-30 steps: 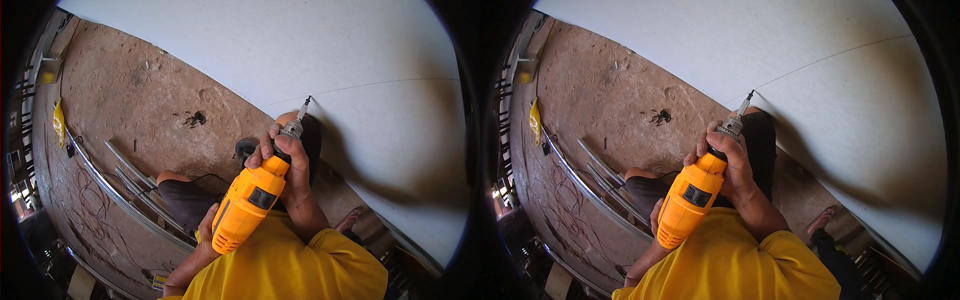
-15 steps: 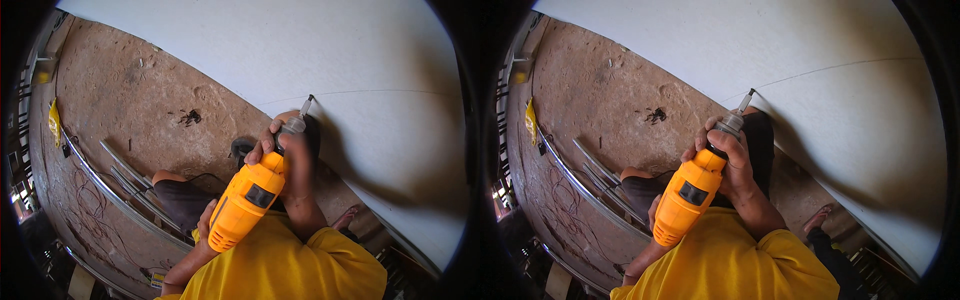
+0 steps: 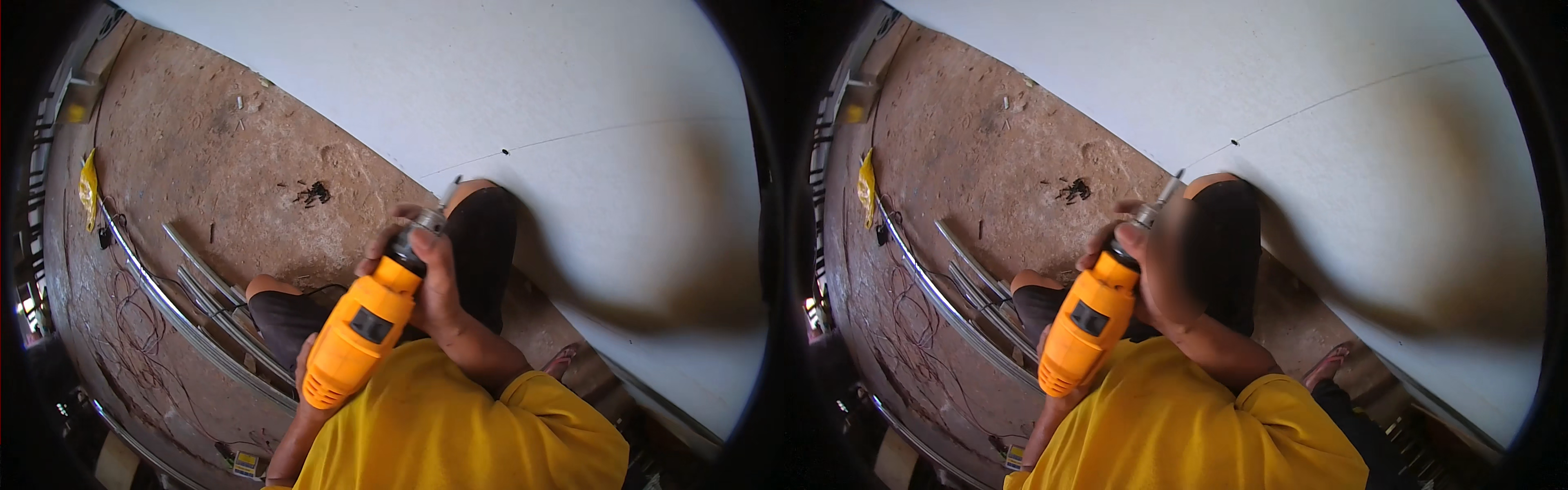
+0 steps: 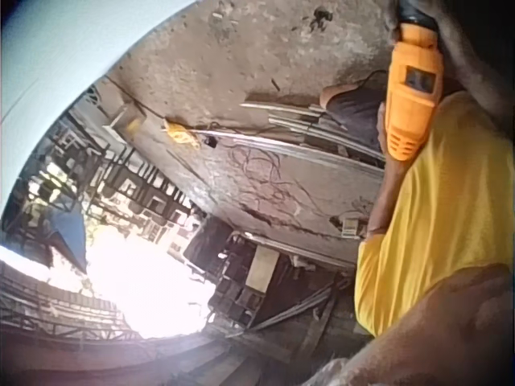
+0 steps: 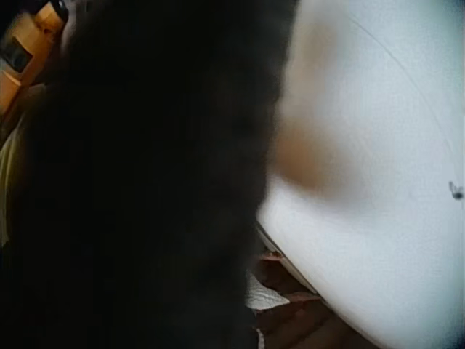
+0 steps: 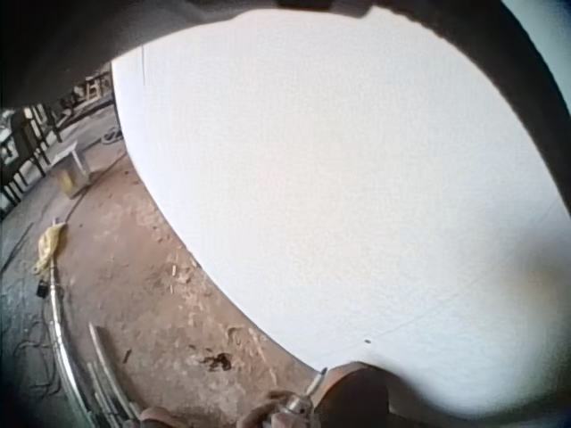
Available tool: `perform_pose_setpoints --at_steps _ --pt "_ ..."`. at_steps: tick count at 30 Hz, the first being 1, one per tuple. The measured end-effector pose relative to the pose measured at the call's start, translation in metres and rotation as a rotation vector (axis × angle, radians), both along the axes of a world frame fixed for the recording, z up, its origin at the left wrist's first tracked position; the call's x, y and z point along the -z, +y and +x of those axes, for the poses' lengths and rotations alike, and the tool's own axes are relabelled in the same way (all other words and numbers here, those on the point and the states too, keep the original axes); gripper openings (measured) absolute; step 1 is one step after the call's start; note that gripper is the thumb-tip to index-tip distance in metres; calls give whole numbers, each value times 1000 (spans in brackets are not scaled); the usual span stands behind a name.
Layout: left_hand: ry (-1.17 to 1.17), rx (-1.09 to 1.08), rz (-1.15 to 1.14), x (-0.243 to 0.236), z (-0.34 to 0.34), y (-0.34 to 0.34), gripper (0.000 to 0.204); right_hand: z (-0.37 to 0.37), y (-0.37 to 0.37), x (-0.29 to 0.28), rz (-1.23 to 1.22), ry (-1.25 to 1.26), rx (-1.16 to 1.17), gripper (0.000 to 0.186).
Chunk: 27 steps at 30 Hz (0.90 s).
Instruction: Use a power drill to make holes in a white panel/wall.
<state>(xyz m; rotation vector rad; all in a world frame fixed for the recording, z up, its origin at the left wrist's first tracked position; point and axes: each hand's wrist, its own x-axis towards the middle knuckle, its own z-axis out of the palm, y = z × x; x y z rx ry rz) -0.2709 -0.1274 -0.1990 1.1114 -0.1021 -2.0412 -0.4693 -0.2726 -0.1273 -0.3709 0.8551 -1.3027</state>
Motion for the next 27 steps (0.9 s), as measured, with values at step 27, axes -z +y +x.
perform_pose_setpoints --at_steps 27 --pt "552 -659 -5 108 91 -25 34 -86 -93 86 -335 1549 -883 24"
